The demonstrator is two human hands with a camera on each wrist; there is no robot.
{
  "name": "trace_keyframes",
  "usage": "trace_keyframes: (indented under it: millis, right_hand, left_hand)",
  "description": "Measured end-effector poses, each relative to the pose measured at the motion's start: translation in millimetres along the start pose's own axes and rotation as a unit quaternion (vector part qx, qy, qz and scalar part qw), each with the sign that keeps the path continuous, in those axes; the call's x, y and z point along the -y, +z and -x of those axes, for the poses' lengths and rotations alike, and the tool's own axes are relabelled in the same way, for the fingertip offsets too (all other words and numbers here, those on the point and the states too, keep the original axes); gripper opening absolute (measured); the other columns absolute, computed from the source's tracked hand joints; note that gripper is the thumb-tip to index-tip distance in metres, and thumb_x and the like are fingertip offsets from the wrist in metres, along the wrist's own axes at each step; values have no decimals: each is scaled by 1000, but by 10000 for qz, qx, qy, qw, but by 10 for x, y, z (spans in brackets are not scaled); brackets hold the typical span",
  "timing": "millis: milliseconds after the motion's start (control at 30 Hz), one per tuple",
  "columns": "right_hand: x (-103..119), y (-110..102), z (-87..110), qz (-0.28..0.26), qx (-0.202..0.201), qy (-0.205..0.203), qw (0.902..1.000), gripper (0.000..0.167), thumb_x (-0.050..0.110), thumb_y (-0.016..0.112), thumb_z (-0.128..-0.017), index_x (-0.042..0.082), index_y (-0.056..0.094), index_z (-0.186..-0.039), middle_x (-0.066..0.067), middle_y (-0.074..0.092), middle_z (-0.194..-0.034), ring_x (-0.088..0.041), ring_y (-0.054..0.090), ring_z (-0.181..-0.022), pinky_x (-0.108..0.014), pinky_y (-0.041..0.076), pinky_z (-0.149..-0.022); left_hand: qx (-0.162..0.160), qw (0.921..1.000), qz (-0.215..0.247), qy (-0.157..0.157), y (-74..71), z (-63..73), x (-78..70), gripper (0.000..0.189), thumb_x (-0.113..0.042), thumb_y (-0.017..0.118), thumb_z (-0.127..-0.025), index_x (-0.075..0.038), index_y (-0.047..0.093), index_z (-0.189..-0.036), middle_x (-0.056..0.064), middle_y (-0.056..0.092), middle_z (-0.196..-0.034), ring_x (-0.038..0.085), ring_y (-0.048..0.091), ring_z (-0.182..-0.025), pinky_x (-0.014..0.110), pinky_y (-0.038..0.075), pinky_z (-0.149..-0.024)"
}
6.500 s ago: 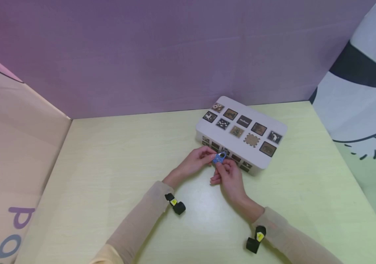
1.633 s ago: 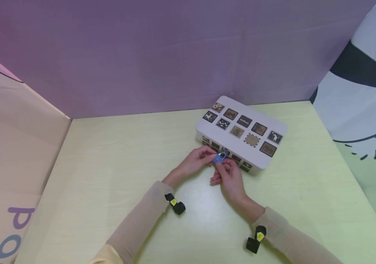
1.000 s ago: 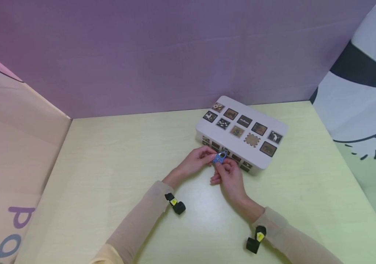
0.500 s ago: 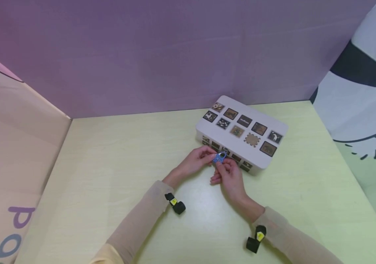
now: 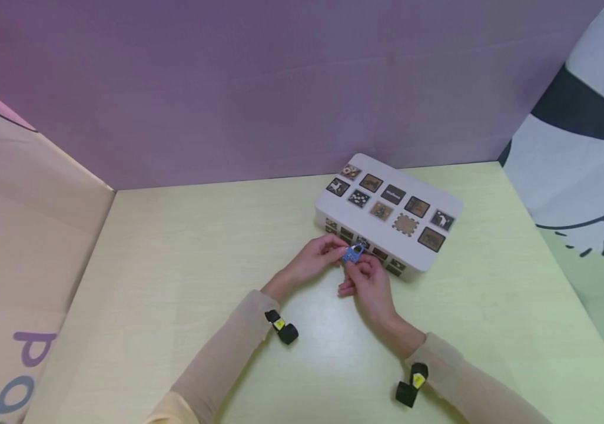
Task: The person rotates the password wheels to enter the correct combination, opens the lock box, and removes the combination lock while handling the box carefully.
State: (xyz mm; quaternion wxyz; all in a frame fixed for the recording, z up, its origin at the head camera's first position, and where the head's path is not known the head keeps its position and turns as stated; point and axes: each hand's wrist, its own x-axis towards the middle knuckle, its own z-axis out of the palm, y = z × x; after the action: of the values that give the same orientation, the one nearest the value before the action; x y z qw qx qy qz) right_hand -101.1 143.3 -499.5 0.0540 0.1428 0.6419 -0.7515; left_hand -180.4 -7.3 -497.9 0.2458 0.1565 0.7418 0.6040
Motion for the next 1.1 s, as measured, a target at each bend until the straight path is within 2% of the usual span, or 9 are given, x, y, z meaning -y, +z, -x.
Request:
trace_keyframes:
  millis: [633,1100]
  right_hand:
    - [-2,-9,3,21,13,-82,10000,25,3,53,-106,-8,43,-126,-14,61,-88,-14,65,-60,-32,63,-63]
    - [-5,-14,-7,43,66,-3,10000,27,5,55,-106,-8,44,-126,-13,62,-89,-14,65,-61,-31,63,-64]
  left_hand:
    - [-5,10000,-81,-1,-1,1,-3,21,-16,59,-105,-4,66,-121,10,72,-109,13,66,-93,28,56,-88]
    - [-43,9999,66,-99,-10,13,-2,22,-19,60,-105,-5,66,-121,9,72,-107,16,66,-94,30,56,-90]
